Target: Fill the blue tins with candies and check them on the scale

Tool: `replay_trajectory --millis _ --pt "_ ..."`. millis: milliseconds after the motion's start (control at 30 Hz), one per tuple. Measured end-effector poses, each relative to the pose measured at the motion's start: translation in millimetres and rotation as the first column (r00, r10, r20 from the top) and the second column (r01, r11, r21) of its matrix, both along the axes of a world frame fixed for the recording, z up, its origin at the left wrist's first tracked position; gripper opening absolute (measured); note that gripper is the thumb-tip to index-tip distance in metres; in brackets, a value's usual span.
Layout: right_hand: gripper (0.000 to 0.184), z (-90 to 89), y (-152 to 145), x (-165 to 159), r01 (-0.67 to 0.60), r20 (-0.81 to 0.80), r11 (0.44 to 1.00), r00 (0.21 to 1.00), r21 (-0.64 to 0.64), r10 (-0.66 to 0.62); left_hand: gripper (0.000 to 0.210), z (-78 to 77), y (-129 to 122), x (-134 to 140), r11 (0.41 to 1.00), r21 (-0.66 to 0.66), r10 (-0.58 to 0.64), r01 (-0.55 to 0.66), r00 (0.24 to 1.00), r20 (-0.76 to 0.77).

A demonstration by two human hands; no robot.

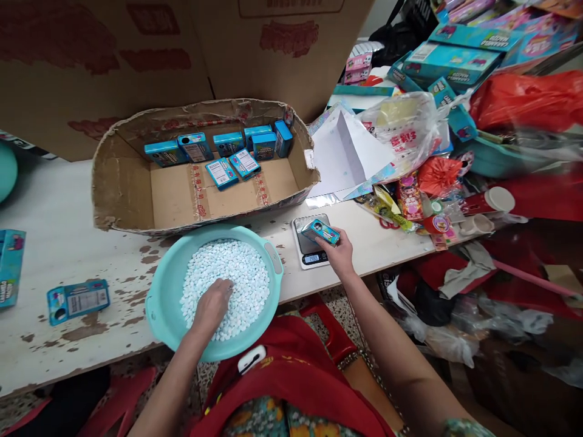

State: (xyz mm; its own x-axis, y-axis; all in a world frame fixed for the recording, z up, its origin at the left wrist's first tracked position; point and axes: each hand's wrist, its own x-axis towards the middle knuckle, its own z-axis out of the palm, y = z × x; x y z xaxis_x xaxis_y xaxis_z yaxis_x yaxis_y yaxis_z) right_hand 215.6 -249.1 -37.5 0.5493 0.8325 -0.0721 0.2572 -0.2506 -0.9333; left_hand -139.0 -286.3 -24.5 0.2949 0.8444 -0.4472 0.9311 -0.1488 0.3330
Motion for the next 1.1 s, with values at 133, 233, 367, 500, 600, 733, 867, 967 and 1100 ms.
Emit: replay_trajectory --millis 133,233,367,500,600,733,867,967,1100 --pt "0.045 10.5 2 -2 -0.01 0.004 1.0 1.0 -0.013 0.01 0.022 6.2 3 -3 0.996 -0.077 0.051 -0.041 0.99 0.134" --pt "0.044 30.5 -5 -9 -0.048 0.009 0.999 0.999 0.0 0.048 0.017 10.6 4 -15 0.944 -0.255 0.288 -0.209 0.901 0.326" --pt "0.042 62.0 -17 -33 -0.174 -0.015 0.985 0.985 0.01 0.174 0.023 12.5 0 -25 0.931 -0.203 0.354 -0.305 0.889 0.289" --pt "0.041 84.0 -25 -63 -0.282 -0.05 0.959 0.958 0.034 0.283 0.026 11.5 -7 -23 0.986 -0.101 0.141 -0.13 0.984 0.107" --pt "0.039 99.1 -30 -83 -0.341 -0.022 0.939 0.94 0.047 0.342 0.022 16.4 -8 -22 0.977 -0.129 0.189 -0.171 0.971 0.149" --pt "0.035 117.9 -35 -111 -0.483 0.13 0.868 0.874 0.114 0.469 0.033 44.4 0 -9 0.795 -0.317 0.596 -0.517 0.572 0.563" --pt "0.036 112.4 -33 -147 -0.678 0.291 0.734 0.711 0.042 0.64 0.049 73.0 17 20 0.526 -0.736 0.708 -0.426 -0.261 0.657" --pt "0.032 103.4 -30 -169 -0.771 0.327 0.636 0.591 -0.042 0.738 0.04 75.9 25 32 0.372 -0.87 0.746 -0.324 -0.454 0.488" --pt "0.033 110.8 -29 -183 -0.768 0.332 0.64 0.597 -0.026 0.731 0.03 73.6 22 24 0.275 -0.928 0.721 -0.251 -0.585 0.372"
